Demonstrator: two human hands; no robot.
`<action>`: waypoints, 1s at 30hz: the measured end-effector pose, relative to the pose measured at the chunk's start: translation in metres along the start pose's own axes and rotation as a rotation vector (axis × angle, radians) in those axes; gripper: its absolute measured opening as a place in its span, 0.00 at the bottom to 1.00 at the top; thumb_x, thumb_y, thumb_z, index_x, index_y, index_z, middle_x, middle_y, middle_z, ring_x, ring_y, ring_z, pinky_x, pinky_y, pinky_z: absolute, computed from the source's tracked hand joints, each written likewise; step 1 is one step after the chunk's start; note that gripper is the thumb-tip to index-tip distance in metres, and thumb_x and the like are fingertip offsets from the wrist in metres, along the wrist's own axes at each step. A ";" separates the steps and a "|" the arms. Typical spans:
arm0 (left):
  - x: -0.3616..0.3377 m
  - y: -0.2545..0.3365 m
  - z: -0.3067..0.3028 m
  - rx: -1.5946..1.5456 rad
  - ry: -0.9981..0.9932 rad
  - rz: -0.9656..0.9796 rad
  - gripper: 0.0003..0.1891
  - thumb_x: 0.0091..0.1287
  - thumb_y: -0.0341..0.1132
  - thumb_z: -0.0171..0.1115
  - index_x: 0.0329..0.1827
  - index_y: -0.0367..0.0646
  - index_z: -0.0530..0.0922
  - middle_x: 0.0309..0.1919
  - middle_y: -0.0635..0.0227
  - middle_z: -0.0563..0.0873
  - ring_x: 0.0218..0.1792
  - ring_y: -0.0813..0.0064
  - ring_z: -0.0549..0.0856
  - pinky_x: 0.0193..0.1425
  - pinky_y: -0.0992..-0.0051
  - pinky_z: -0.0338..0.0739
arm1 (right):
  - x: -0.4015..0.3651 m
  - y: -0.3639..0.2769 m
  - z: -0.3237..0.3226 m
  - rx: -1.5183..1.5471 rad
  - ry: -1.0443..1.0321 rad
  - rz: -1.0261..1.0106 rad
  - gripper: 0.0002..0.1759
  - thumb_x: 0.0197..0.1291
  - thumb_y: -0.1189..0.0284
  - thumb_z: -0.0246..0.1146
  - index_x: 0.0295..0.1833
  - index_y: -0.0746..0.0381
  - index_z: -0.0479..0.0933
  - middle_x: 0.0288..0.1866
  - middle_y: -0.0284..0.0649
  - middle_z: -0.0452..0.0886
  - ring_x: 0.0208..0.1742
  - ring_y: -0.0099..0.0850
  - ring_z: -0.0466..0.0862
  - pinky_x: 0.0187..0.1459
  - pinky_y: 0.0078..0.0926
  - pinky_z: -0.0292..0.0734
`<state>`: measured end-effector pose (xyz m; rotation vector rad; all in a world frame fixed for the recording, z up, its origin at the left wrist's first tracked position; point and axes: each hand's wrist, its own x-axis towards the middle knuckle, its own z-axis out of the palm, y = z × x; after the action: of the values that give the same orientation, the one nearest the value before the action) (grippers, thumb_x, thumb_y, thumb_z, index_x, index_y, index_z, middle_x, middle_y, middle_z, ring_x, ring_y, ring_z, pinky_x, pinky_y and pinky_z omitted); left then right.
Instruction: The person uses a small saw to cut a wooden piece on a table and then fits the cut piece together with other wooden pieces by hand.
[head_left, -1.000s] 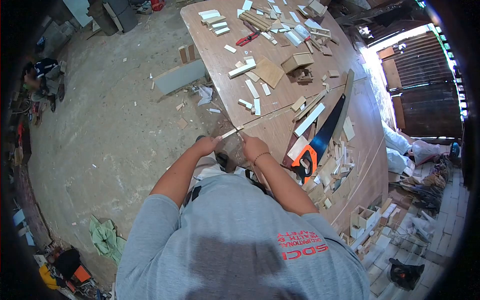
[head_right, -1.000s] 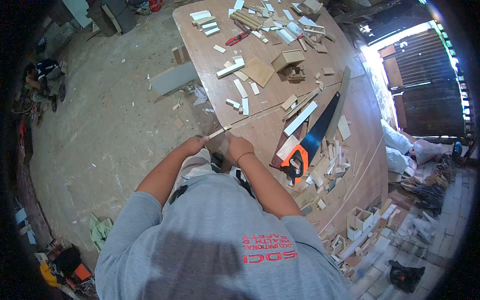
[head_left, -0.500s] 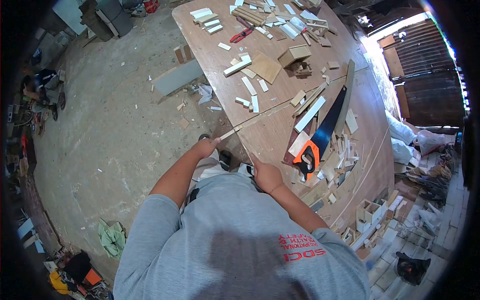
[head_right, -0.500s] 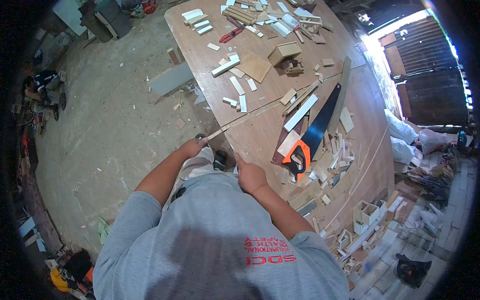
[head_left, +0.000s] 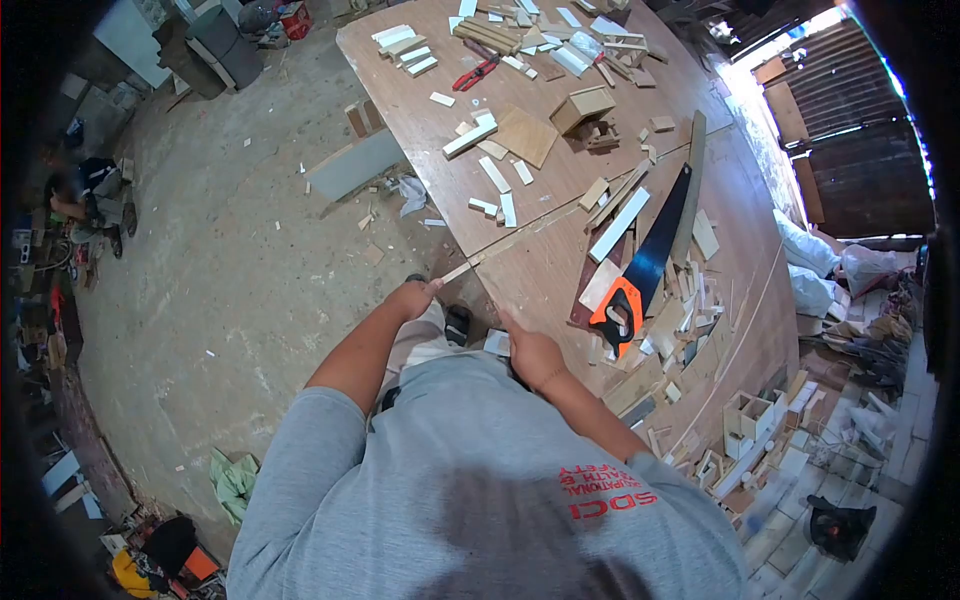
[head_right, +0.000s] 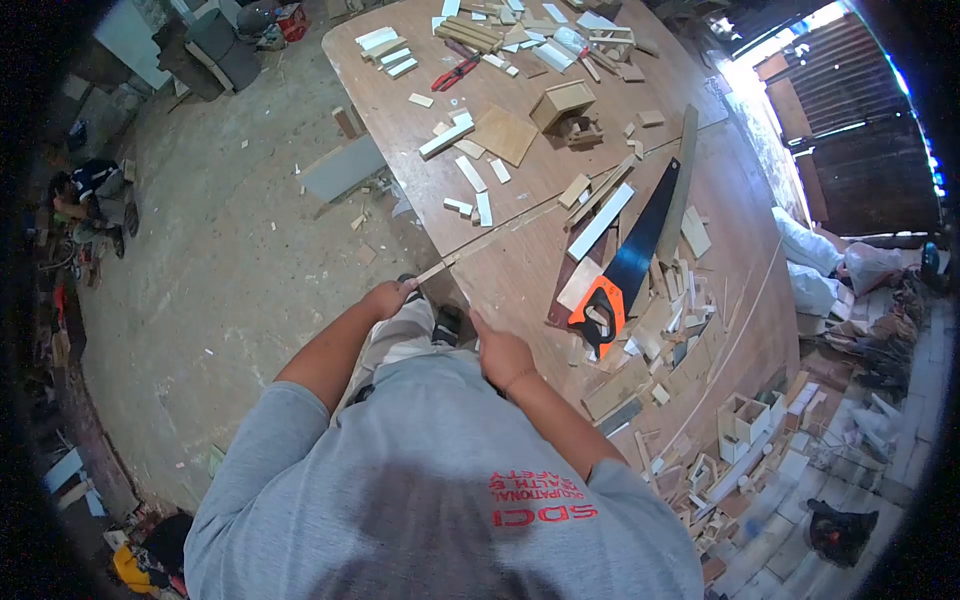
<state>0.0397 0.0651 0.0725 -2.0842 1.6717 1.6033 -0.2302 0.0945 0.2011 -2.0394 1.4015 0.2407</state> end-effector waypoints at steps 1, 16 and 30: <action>0.001 0.002 -0.001 -0.014 0.008 0.000 0.40 0.69 0.65 0.32 0.50 0.34 0.79 0.50 0.41 0.80 0.55 0.46 0.78 0.61 0.61 0.69 | -0.009 -0.003 -0.011 -0.017 -0.033 0.005 0.29 0.61 0.69 0.49 0.70 0.49 0.61 0.29 0.57 0.80 0.31 0.54 0.81 0.36 0.51 0.75; 0.032 -0.034 0.019 0.147 -0.086 -0.016 0.38 0.70 0.63 0.34 0.52 0.35 0.79 0.51 0.41 0.79 0.57 0.44 0.76 0.63 0.61 0.68 | 0.047 0.000 0.020 -0.026 -0.029 0.010 0.24 0.61 0.69 0.48 0.65 0.53 0.67 0.35 0.56 0.81 0.37 0.52 0.82 0.40 0.51 0.75; -0.065 -0.041 -0.022 -0.439 0.385 0.154 0.29 0.71 0.55 0.43 0.25 0.36 0.71 0.20 0.64 0.72 0.24 0.68 0.69 0.31 0.66 0.65 | -0.032 0.003 -0.019 0.470 0.484 -0.097 0.17 0.63 0.70 0.55 0.57 0.60 0.69 0.31 0.54 0.79 0.32 0.52 0.81 0.34 0.41 0.76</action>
<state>0.0917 0.1153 0.1064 -2.6817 1.7436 1.8486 -0.2500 0.1069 0.2304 -1.8172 1.4524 -0.6092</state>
